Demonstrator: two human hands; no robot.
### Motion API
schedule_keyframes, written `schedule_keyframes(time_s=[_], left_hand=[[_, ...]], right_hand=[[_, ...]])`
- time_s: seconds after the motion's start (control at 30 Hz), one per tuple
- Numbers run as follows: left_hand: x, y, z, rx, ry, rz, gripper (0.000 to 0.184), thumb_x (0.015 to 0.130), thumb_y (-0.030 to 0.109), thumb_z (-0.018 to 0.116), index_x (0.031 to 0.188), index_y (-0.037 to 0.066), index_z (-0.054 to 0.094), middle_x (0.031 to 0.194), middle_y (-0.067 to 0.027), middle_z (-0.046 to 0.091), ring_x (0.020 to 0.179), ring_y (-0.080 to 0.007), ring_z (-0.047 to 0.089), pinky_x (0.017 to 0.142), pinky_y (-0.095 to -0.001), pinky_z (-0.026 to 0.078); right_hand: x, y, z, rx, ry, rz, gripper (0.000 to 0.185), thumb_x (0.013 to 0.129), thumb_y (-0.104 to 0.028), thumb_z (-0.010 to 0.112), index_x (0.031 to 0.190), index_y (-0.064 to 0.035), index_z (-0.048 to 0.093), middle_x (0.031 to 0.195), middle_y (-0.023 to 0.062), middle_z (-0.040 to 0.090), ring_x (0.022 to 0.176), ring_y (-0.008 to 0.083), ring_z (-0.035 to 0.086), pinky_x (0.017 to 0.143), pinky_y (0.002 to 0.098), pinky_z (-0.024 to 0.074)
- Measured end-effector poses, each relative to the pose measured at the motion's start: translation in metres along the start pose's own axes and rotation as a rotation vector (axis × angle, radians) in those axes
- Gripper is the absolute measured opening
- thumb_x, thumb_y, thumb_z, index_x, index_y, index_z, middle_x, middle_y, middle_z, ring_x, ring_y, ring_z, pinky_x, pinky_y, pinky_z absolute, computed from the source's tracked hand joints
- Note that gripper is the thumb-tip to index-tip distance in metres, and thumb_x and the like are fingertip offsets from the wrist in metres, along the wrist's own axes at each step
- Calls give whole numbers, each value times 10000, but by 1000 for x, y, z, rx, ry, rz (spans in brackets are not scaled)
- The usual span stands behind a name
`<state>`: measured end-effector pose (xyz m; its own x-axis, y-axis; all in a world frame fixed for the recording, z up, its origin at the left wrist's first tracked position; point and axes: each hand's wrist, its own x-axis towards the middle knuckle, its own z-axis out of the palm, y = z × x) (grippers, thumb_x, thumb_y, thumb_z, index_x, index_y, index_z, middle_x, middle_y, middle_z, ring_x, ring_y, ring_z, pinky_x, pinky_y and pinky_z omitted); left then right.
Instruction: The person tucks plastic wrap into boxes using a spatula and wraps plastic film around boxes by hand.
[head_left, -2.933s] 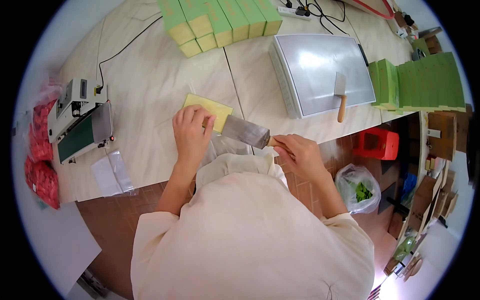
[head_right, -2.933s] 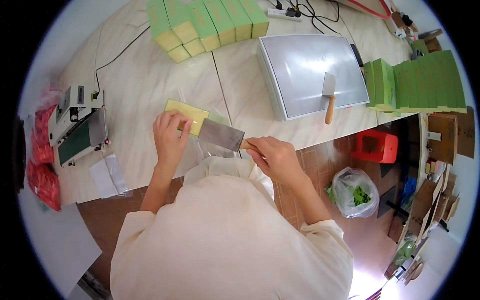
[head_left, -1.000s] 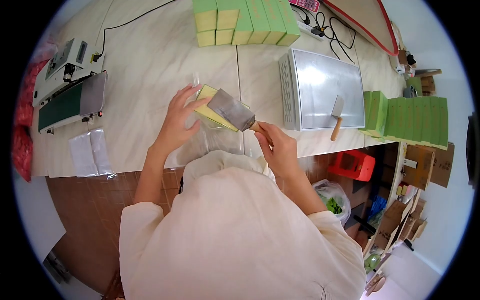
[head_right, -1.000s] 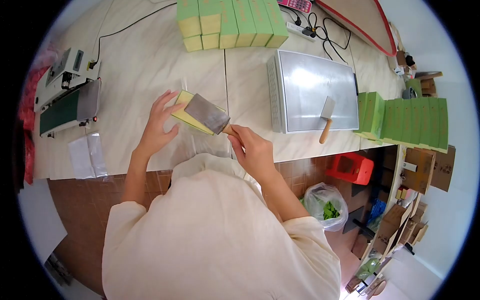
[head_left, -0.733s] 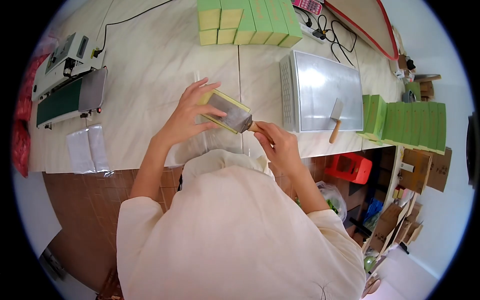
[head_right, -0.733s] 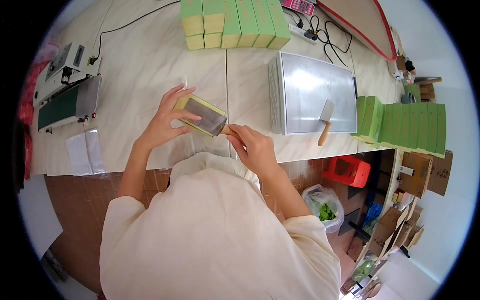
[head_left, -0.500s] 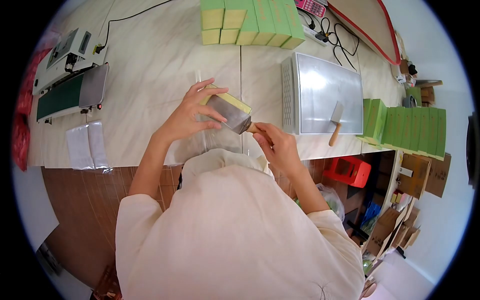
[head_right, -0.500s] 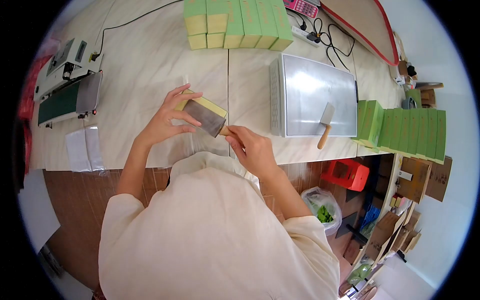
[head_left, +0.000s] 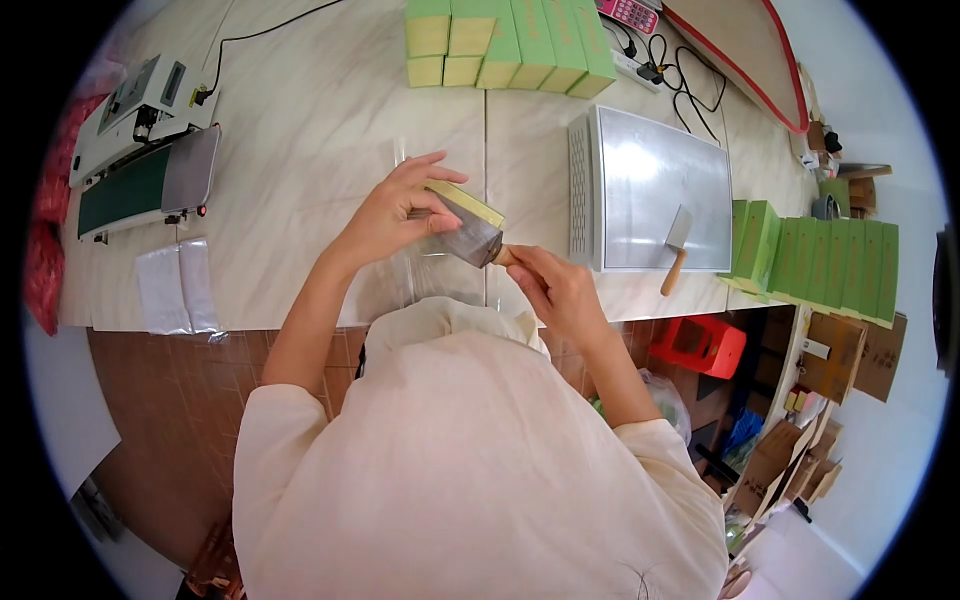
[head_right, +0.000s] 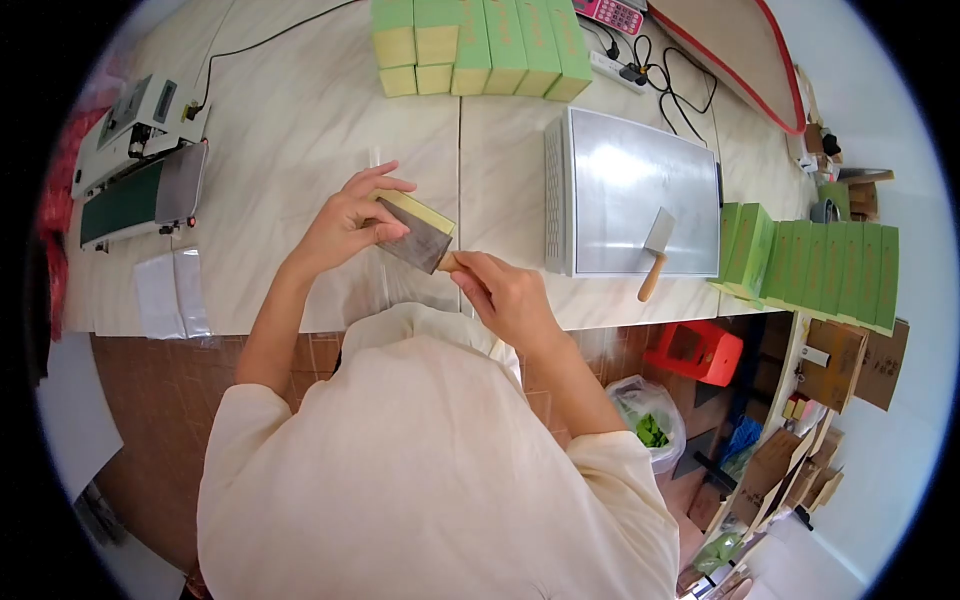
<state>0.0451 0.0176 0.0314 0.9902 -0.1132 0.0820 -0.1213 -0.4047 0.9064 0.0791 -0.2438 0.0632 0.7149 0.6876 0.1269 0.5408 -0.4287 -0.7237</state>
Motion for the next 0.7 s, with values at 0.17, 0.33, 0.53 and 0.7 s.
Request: schedule_keyframes(time_s=[0.17, 0.33, 0.53, 0.7], left_hand=[[4, 9, -6, 91, -23, -58, 100, 805, 162, 743, 808, 66, 716, 1273, -25, 566, 1335, -249, 413, 1031, -370, 407], [15, 18, -8, 70, -57, -139, 105, 795, 137, 723, 764, 54, 668, 1138, -32, 578, 1111, -212, 528, 931, -345, 438], [23, 16, -7, 117, -84, -139, 111, 781, 108, 717, 748, 39, 638, 1071, -37, 580, 984, -209, 573, 861, -337, 460], [24, 10, -5, 170, -112, -140, 99, 787, 89, 705, 774, 27, 629, 1061, -33, 578, 998, -209, 567, 870, -331, 449]], right_hand=[[-5, -1, -11, 15, -27, 41, 182, 886, -142, 677, 1031, -41, 634, 837, 98, 692, 641, 280, 649, 545, 339, 502], [-31, 6, -48, 26, -36, 163, 190, 866, -95, 696, 1026, -9, 641, 826, 132, 692, 655, 261, 671, 583, 302, 528], [-46, 8, -73, 38, -70, 218, 148, 865, -67, 687, 995, -4, 655, 796, 118, 682, 627, 237, 658, 580, 278, 518], [-26, 8, -30, 147, -101, 19, 172, 873, -89, 686, 1022, -8, 661, 733, 104, 629, 536, 197, 562, 523, 292, 449]])
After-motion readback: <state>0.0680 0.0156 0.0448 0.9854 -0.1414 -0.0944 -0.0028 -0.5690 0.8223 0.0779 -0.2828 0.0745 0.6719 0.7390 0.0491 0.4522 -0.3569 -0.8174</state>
